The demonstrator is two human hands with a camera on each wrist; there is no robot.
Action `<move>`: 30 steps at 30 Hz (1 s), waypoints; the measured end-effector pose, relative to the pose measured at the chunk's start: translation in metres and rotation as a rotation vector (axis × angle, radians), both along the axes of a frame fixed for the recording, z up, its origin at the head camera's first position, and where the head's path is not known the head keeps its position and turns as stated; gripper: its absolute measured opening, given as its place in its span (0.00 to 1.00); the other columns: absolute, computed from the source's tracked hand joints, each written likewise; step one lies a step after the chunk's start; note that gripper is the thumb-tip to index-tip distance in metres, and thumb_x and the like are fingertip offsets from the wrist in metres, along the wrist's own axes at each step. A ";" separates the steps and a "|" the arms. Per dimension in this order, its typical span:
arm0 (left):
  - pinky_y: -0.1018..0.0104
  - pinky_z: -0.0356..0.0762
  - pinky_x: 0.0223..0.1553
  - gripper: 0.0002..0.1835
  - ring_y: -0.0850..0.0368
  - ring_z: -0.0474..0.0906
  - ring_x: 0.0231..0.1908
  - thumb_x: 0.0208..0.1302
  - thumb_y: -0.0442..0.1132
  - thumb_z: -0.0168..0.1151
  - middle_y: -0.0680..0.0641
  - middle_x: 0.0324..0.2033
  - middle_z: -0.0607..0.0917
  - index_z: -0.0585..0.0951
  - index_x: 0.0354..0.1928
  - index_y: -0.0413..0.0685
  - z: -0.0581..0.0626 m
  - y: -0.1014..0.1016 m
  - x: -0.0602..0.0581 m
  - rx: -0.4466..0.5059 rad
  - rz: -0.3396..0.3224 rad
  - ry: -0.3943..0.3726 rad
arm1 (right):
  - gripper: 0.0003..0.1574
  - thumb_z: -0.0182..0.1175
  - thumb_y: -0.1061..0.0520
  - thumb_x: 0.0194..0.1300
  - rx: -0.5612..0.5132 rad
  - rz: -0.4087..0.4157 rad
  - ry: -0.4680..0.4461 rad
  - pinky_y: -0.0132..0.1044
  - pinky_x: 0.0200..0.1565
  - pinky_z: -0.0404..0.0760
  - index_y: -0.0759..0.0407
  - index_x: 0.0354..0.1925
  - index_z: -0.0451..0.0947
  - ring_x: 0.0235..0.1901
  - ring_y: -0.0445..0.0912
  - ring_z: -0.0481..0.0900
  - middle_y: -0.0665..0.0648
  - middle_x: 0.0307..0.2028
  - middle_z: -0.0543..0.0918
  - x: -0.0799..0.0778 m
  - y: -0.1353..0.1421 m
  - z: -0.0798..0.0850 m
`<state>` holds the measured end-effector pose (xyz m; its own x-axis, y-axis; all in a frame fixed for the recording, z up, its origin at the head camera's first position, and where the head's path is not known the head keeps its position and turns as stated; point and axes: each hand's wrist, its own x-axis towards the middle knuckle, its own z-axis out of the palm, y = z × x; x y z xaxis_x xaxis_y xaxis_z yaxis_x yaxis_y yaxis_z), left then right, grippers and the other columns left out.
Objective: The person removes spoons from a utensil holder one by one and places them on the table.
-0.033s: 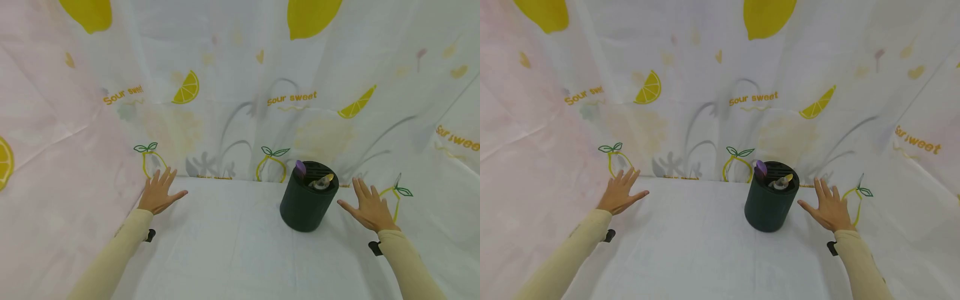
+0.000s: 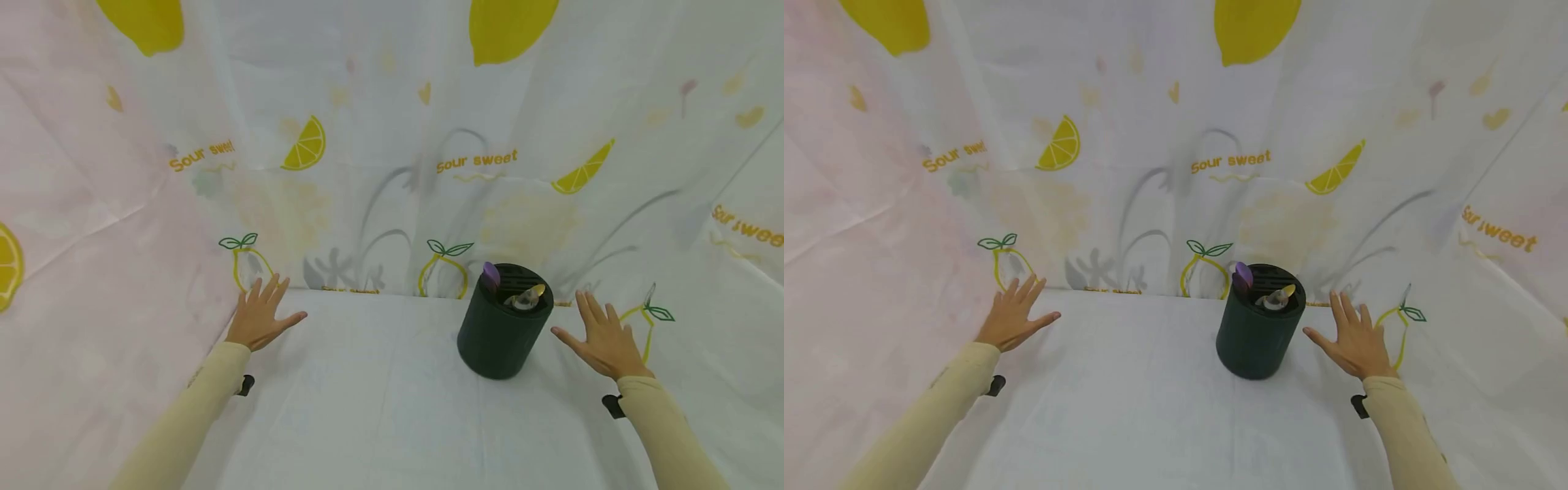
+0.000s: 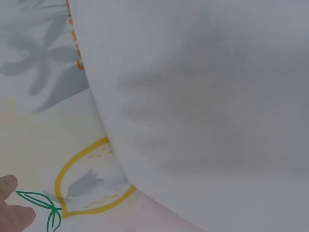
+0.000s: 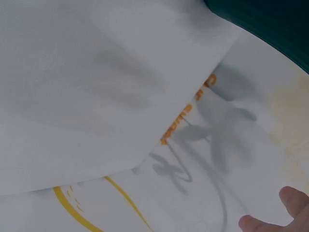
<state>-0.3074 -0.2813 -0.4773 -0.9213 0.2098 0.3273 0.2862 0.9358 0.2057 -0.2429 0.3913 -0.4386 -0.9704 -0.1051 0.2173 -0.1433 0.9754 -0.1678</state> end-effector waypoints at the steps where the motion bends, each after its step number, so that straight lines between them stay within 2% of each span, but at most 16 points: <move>1: 0.24 0.39 0.64 0.52 0.30 0.45 0.71 0.58 0.75 0.52 0.38 0.74 0.54 0.57 0.76 0.49 0.000 0.000 0.000 -0.001 0.000 0.000 | 0.62 0.51 0.27 0.65 0.000 0.000 0.001 0.84 0.51 0.48 0.57 0.78 0.35 0.65 0.80 0.48 0.68 0.75 0.45 0.000 0.000 0.000; 10: 0.24 0.38 0.64 0.52 0.30 0.44 0.71 0.58 0.75 0.51 0.38 0.74 0.54 0.56 0.76 0.49 0.002 0.000 0.002 -0.001 0.001 -0.018 | 0.62 0.52 0.27 0.65 -0.009 0.000 0.017 0.84 0.51 0.48 0.57 0.77 0.35 0.64 0.79 0.49 0.69 0.74 0.46 0.004 -0.005 0.004; 17: 0.28 0.40 0.67 0.52 0.31 0.46 0.71 0.58 0.75 0.52 0.38 0.73 0.56 0.59 0.75 0.46 0.003 -0.001 0.003 -0.018 0.001 -0.001 | 0.62 0.54 0.29 0.66 -0.036 0.016 0.042 0.83 0.51 0.50 0.60 0.77 0.35 0.65 0.78 0.50 0.71 0.74 0.48 0.004 -0.005 0.006; 25: 0.26 0.41 0.65 0.52 0.31 0.48 0.71 0.58 0.75 0.51 0.38 0.73 0.57 0.60 0.74 0.46 0.001 -0.001 0.001 -0.020 0.002 -0.001 | 0.64 0.56 0.31 0.65 -0.085 0.054 0.054 0.74 0.59 0.56 0.62 0.77 0.33 0.65 0.77 0.52 0.73 0.73 0.48 0.000 -0.004 0.007; 30: 0.25 0.41 0.65 0.53 0.31 0.47 0.71 0.58 0.76 0.51 0.38 0.73 0.57 0.59 0.75 0.46 0.003 -0.001 0.001 -0.023 -0.001 -0.012 | 0.65 0.56 0.32 0.66 -0.143 0.050 0.016 0.72 0.60 0.56 0.60 0.76 0.28 0.67 0.74 0.51 0.74 0.73 0.45 -0.001 -0.003 0.008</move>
<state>-0.3067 -0.2822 -0.4746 -0.9248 0.2185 0.3113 0.2852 0.9399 0.1876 -0.2444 0.3886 -0.4303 -0.9610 -0.1206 0.2489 -0.1952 0.9332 -0.3016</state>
